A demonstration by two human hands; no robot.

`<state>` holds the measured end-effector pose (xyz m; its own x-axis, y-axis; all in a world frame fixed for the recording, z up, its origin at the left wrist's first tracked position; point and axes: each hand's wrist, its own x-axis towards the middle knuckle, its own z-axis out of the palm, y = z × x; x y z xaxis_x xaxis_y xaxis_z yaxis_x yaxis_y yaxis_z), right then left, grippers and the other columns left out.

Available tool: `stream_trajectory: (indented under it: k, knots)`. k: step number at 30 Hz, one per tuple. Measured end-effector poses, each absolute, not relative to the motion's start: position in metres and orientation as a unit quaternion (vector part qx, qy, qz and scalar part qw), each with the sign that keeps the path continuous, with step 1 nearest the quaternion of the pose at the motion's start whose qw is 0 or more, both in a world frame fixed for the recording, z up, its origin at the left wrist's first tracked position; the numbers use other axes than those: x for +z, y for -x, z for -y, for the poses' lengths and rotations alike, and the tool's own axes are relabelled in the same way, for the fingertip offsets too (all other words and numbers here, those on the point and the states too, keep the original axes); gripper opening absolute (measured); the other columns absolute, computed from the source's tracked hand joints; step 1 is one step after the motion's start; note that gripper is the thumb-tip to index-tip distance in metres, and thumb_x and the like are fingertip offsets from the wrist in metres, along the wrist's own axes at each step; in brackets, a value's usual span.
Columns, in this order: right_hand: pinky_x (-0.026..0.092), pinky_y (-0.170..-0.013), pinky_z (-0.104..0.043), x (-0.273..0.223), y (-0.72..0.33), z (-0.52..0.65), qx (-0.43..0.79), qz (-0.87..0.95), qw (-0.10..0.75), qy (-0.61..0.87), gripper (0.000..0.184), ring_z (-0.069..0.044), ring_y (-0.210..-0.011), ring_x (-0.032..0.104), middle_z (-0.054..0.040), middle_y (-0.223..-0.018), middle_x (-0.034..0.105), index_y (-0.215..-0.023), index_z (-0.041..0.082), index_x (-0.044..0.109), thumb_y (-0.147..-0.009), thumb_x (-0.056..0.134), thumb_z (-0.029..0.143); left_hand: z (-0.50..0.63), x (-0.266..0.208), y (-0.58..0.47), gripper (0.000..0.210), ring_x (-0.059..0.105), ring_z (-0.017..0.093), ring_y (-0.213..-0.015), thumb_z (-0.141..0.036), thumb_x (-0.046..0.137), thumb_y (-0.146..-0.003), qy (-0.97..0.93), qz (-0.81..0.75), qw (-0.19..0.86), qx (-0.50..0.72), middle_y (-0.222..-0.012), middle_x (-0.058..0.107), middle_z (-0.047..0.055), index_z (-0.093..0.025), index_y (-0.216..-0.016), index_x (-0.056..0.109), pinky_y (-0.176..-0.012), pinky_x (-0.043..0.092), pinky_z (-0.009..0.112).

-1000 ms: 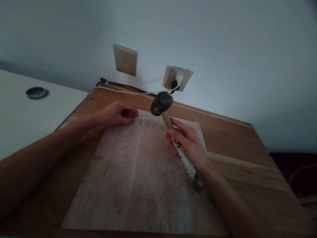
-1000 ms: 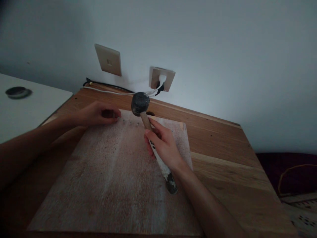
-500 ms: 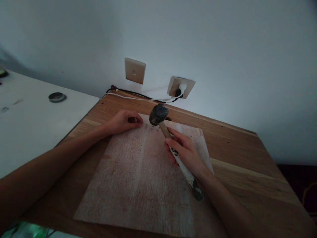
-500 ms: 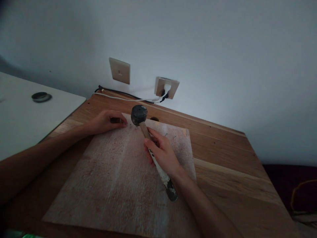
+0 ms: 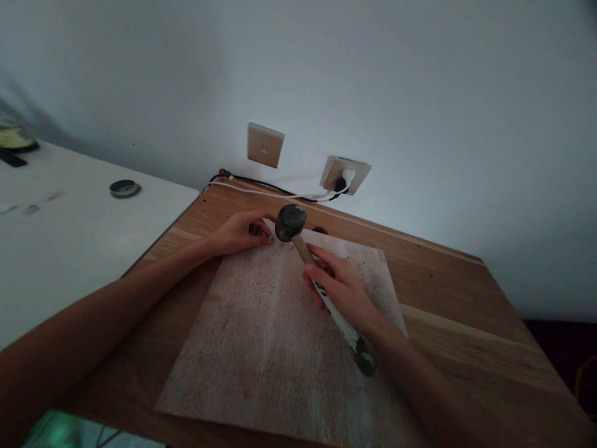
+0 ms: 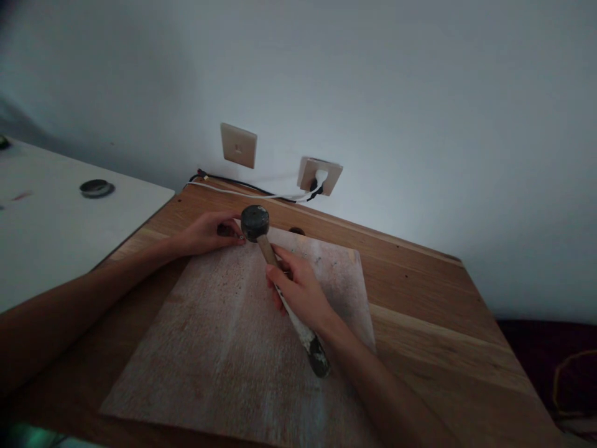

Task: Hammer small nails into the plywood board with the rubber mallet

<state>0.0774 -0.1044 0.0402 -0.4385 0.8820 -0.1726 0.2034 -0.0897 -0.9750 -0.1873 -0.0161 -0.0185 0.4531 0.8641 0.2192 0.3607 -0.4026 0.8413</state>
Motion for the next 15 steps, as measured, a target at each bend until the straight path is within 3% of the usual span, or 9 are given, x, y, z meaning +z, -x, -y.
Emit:
stream_trajectory:
  k: [5, 10, 15]
  knots:
    - [0.038, -0.033, -0.019, 0.032, -0.073, 0.102, 0.58, 0.636, 0.269, 0.432, 0.046, -0.007, -0.039, 0.05, 0.0058, -0.069, 0.057, -0.136, 0.018, 0.063, -0.094, 0.058, 0.037, 0.015, -0.018, 0.188, 0.048, 0.074, 0.019, -0.086, -0.038, 0.078, -0.081, -0.763, -0.397, 0.383, 0.336, -0.1, 0.08, 0.005, -0.019, -0.124, 0.067, -0.08, 0.056, 0.03]
    - [0.041, -0.034, -0.019, 0.027, -0.069, 0.104, 0.572, 0.629, 0.284, 0.443, 0.049, -0.007, -0.039, 0.049, 0.0064, -0.07, 0.057, -0.143, 0.019, 0.058, -0.096, 0.056, 0.035, 0.013, -0.021, 0.191, 0.049, 0.074, 0.018, -0.086, -0.035, 0.078, -0.082, -0.769, -0.391, 0.38, 0.334, -0.095, 0.079, 0.004, -0.018, -0.126, 0.065, -0.081, 0.056, 0.03]
    - [0.04, -0.033, -0.019, 0.032, -0.067, 0.103, 0.582, 0.634, 0.263, 0.436, 0.05, -0.007, -0.038, 0.049, 0.0059, -0.07, 0.057, -0.141, 0.015, 0.059, -0.095, 0.057, 0.033, 0.012, -0.022, 0.192, 0.046, 0.075, 0.02, -0.091, -0.033, 0.076, -0.082, -0.763, -0.389, 0.394, 0.335, -0.103, 0.079, 0.006, -0.018, -0.124, 0.066, -0.083, 0.056, 0.032]
